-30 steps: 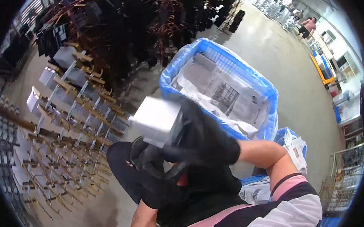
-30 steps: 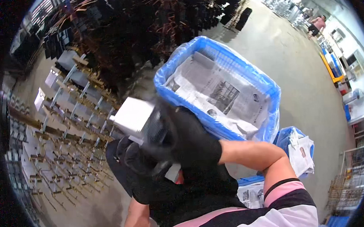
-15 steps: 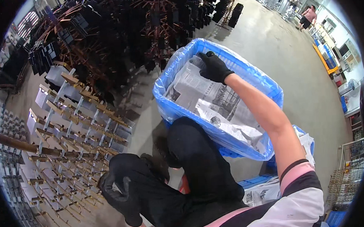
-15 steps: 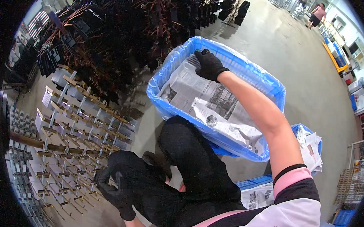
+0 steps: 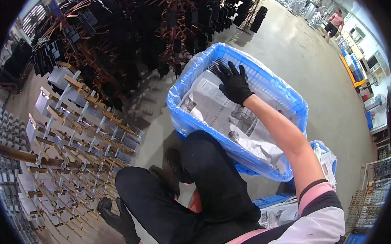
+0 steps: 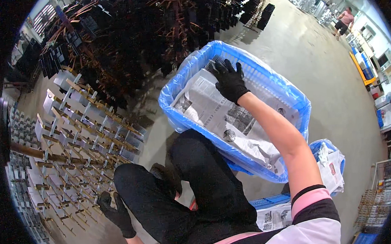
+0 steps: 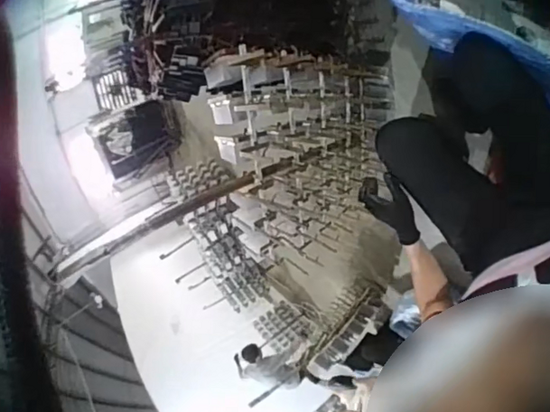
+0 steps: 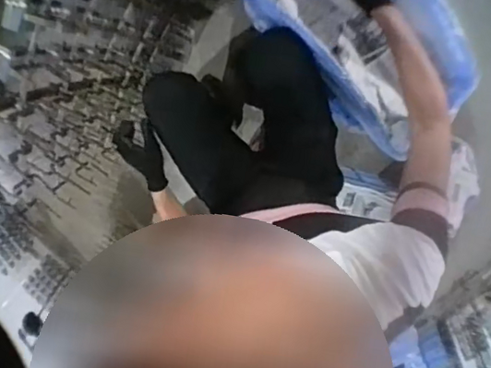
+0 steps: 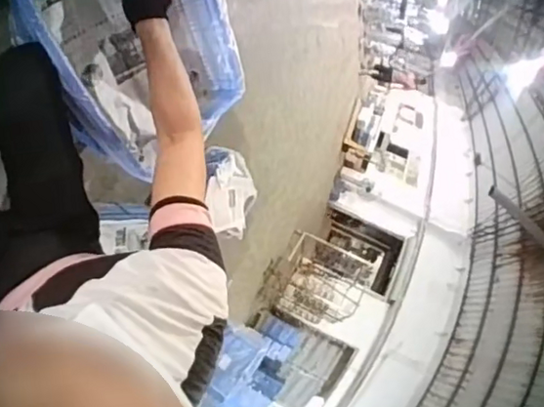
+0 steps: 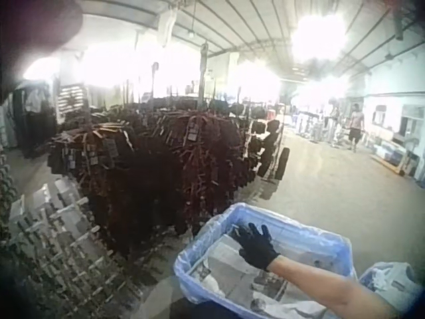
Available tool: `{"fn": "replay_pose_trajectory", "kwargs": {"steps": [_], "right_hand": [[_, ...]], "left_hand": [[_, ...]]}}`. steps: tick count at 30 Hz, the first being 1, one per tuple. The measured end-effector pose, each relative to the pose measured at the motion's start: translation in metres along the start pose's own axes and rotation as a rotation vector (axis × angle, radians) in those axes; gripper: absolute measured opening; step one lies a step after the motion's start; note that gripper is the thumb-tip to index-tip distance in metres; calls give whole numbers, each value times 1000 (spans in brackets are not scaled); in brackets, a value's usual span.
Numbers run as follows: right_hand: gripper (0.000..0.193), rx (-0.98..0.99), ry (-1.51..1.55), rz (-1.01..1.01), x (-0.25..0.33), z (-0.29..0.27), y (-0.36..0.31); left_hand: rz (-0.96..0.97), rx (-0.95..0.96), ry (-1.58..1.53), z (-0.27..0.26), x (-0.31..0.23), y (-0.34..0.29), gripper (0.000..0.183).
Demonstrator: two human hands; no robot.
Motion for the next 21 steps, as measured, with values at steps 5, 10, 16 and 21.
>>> {"fn": "replay_pose_trajectory", "kwargs": {"steps": [5,10,16,21], "right_hand": [[82,51,73,40,1,8,0],[94,54,104,-93,3,4,7],[39,-170,578,-271,68,-103,-6],[33,120,753,-157,146,-146,-36]], "left_hand": [[-100,33,-31,24,43,-19,25],[-418,442,-232,83,152,-56,43],[-797,113,-789,155,209,-65,23],[-773,117,-83,203,239,-62,36]]}}
Point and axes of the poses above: each hand's wrist, its own y-axis towards the middle knuckle, its own z-axis out of the palm, x = y × z, the point moved 6 cm from there along y, towards the middle knuckle, and after that the axes turned 2 degrees about z, right-handed, at the moved point
